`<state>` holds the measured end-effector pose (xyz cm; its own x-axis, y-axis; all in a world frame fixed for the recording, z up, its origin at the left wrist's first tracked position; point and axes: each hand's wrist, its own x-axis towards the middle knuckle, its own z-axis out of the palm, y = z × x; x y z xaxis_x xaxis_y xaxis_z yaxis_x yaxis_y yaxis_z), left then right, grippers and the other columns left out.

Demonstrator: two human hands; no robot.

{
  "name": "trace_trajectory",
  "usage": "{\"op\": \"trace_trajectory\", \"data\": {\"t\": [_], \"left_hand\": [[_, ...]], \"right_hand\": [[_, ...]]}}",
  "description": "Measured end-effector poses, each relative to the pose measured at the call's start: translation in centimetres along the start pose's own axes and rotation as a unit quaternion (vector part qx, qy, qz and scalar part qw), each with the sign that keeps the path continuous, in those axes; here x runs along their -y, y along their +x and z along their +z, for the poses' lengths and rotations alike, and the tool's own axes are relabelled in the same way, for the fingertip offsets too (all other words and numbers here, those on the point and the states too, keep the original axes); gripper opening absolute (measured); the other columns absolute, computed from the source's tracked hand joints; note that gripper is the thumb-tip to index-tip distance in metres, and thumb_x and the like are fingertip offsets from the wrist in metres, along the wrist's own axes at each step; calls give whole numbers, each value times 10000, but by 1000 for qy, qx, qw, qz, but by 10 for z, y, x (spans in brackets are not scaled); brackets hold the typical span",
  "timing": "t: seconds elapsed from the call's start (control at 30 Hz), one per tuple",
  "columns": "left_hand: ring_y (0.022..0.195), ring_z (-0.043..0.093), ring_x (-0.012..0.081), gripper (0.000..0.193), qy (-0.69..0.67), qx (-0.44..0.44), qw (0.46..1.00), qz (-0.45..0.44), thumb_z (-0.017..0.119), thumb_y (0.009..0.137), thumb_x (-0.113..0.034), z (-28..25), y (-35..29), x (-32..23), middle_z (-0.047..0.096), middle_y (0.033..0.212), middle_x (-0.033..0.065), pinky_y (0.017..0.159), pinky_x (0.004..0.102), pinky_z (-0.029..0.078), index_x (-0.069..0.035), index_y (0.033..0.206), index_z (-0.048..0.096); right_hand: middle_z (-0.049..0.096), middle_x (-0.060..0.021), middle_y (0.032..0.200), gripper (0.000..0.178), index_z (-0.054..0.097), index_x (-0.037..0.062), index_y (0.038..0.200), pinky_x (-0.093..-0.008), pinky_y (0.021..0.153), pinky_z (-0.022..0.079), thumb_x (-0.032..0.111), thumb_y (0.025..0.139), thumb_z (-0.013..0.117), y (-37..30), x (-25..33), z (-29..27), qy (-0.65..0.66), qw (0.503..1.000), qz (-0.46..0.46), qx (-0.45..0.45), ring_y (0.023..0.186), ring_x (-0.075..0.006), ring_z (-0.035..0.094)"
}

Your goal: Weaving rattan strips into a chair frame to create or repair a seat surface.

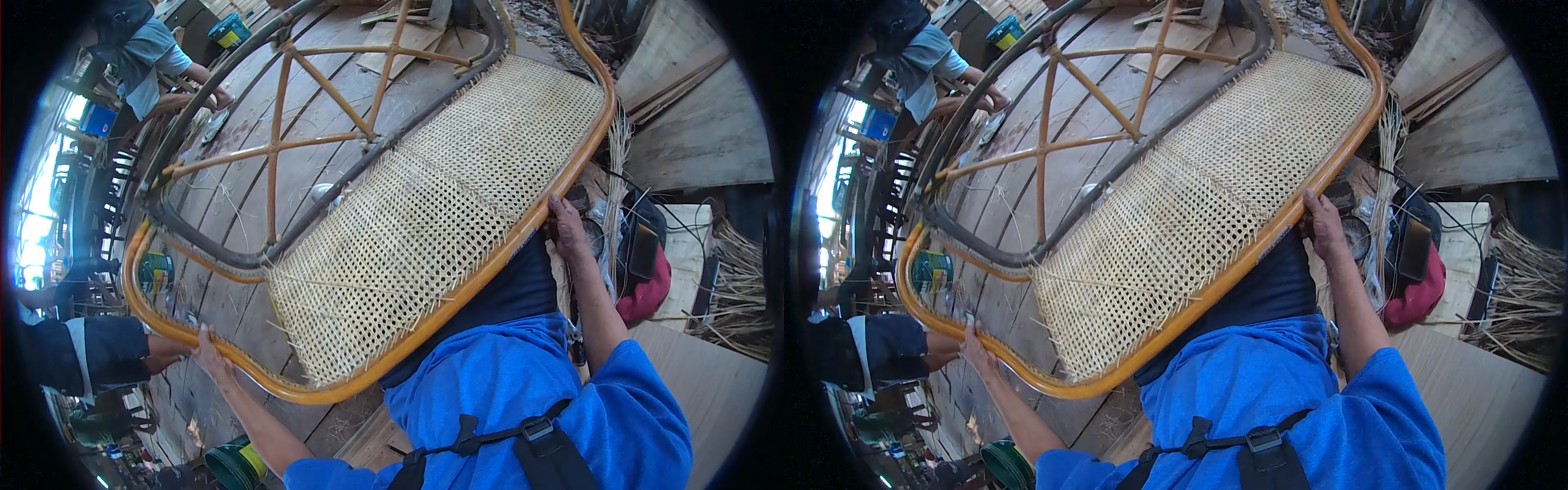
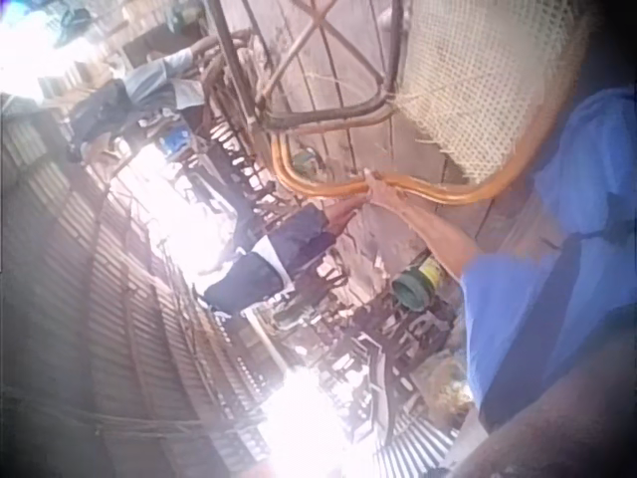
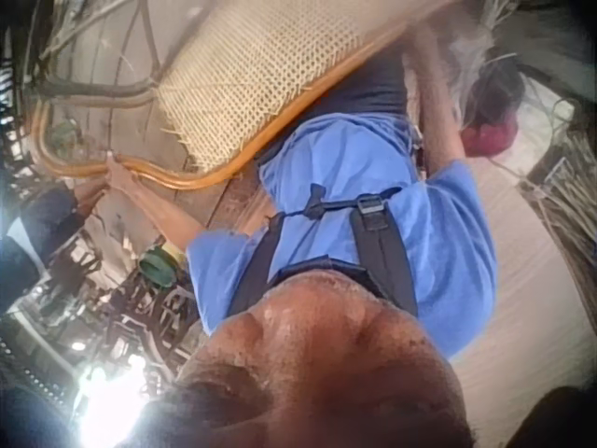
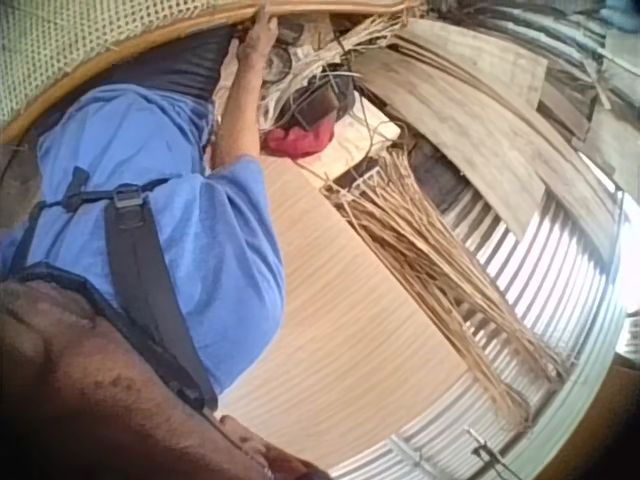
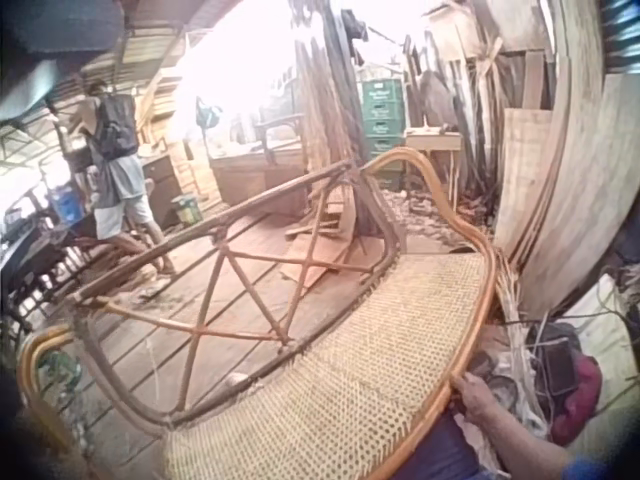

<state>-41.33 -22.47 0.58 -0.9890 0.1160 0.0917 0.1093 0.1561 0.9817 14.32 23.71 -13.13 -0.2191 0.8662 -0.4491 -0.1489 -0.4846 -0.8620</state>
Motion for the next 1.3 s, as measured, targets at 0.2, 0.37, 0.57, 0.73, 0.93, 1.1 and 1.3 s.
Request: {"op": "trace_trajectory", "data": {"t": [0.2, 0.37, 0.57, 0.73, 0.93, 1.1, 1.3], "left_hand": [[767, 570, 112, 200, 65, -31, 996, -46, 707, 834, -186, 24, -36, -57, 611, 889, 30, 722, 254, 490, -39, 933, 614], [748, 575, 127, 240, 84, -75, 989, -95, 714, 841, -225, 31, -58, -78, 615, 849, 48, 679, 258, 493, -28, 940, 617], [759, 573, 139, 302, 79, -103, 989, -71, 697, 861, -299, 49, -70, -79, 616, 823, 59, 690, 276, 482, -14, 927, 621], [779, 562, 157, 290, 156, -127, 979, -20, 654, 892, -310, 70, -84, -98, 612, 858, 70, 714, 299, 460, -21, 881, 629], [649, 550, 178, 363, 599, -145, 787, -32, 504, 958, -346, 97, -70, -99, 593, 696, 72, 568, 344, 446, -1, 928, 614], [711, 462, 82, 280, 147, -168, 969, -104, 630, 897, -224, 180, -67, -103, 508, 825, -16, 635, 261, 410, -23, 1061, 525], [771, 486, 95, 297, 124, -169, 977, -33, 624, 898, -201, 121, -103, -101, 534, 884, 18, 704, 260, 431, 8, 1075, 510]], "right_hand": [[458, 17, 597, 306, 547, 59, 887, -228, 394, 305, 361, 917, 584, 20, 11, 20, -20, 999, 24, -15, 439, -87, 410], [468, 5, 560, 321, 548, 52, 834, -235, 352, 305, 362, 899, 603, 70, 16, 32, -59, 996, 37, -54, 383, -95, 399], [512, 23, 588, 309, 580, 85, 835, -211, 366, 321, 385, 902, 609, 87, 58, 39, -89, 992, 49, -80, 394, -73, 418], [490, 42, 562, 317, 583, 107, 830, -199, 364, 303, 416, 886, 627, 93, 62, 61, -109, 990, 39, -81, 391, -51, 395], [611, -142, 1134, 366, 562, 6, 1190, -375, 926, 442, 238, 994, 357, 92, 104, 51, -450, 881, -65, 133, 1059, -242, 571], [334, -211, 1446, 667, 295, 2, 1435, -401, 1102, 273, 420, 945, 470, 257, 52, -131, -323, 935, -119, 81, 1315, -303, 359], [358, -234, 1435, 644, 351, -70, 1381, -389, 1105, 274, 424, 974, 422, 143, 54, -2, -352, 917, -93, -166, 1310, -350, 361]]}}
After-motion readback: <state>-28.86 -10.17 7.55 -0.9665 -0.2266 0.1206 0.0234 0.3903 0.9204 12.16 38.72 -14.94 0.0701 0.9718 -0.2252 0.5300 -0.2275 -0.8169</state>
